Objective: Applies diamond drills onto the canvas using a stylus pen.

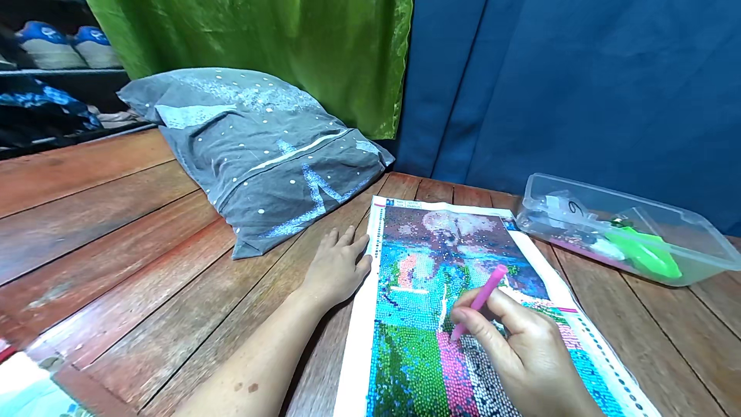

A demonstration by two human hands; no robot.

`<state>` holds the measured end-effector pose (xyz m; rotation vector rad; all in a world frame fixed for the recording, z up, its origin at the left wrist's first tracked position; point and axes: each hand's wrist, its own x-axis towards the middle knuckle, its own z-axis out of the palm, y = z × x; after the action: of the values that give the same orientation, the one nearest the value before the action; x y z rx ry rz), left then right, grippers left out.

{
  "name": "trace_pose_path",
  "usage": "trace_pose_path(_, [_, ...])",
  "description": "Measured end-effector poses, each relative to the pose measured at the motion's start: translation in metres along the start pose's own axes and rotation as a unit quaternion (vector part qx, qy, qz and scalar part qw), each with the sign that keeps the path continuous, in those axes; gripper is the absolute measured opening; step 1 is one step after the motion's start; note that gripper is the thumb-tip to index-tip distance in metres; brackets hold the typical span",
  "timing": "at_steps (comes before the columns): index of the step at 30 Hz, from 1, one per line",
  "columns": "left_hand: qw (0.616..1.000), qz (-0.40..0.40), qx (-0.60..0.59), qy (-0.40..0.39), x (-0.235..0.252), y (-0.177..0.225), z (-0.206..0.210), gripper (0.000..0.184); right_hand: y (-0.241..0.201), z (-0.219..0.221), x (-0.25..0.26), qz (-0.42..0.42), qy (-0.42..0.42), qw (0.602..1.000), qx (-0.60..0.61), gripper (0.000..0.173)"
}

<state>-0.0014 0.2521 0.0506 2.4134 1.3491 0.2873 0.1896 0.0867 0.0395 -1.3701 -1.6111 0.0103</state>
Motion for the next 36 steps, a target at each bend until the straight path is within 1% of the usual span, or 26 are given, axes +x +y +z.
trace_pose_path(3, [1.000,-0.004,0.004,-0.003,0.0002,0.0002,-0.0003,0.049,-0.0005,-0.0029,0.0017,0.012,0.008,1.000,0.013,0.026])
trace_pose_path(8, [1.000,-0.001,0.002,0.000,-0.0003,0.0005,-0.0003,0.048,0.0024,0.0012,-0.0008,0.006,0.007,1.000,0.017,0.029])
trace_pose_path(19, [1.000,0.000,0.004,0.000,-0.0008,0.0003,-0.0002,0.049,0.0029,0.0043,-0.0019,0.001,0.000,1.000,0.021,0.028])
trace_pose_path(36, [1.000,-0.007,0.002,-0.005,0.0005,0.0005,-0.0005,0.049,0.0019,0.0032,-0.0008,-0.038,-0.014,0.999,-0.007,0.030])
